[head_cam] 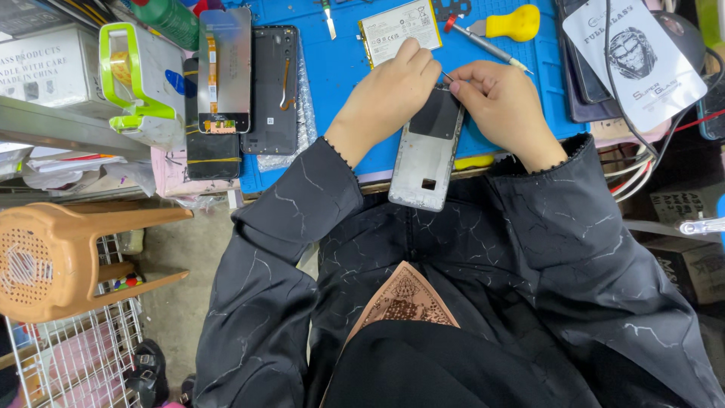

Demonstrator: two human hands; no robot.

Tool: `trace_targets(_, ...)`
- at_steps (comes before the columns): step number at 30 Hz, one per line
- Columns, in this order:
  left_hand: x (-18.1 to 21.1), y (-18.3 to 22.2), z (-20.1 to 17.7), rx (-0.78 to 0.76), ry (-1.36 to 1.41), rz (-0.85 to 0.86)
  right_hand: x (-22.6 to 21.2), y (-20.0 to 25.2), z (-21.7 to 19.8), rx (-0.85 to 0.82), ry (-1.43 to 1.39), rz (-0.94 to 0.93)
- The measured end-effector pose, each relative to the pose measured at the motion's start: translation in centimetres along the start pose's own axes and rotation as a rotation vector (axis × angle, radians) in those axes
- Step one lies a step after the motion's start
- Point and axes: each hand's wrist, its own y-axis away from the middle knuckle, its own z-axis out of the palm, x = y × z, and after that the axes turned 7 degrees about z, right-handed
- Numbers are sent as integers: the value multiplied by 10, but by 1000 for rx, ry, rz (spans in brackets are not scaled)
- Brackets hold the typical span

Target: The person removes the internal components and battery from a mobile phone chassis using a small prying tool.

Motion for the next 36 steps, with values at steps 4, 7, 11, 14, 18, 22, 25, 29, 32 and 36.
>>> trace_targets(4,-3,3,3,47,109,-42,-2,1,1,12,42,30)
trace_targets(7,-3,6,3,84,210,-101,-2,2,2,21,8,14)
trace_targets(11,-1,7,0,122,284,-141,-2,1,3,20,37,19)
trace_targets(14,-1,6,-3,137,287,-132,-2,1,3,28,52,9)
trace_targets(18,-2,2,-8,117,262,-88,-4,2,5,52,75,-7)
trace_targets(22,-7,-2,-10,115,235,-18,-5,3,7,107,189,-109)
trace_targets(25,-7,-3,-9,92,265,-16,-5,2,7,100,191,-102)
trace_targets(29,-4,-3,-7,64,315,-60,-5,-1,7,88,182,-96)
trace_targets(32,-1,-3,-6,69,379,-108,-4,-1,7,91,192,-96)
trace_targets(36,5,-8,-11,106,508,-119,-2,-2,7,96,203,-125)
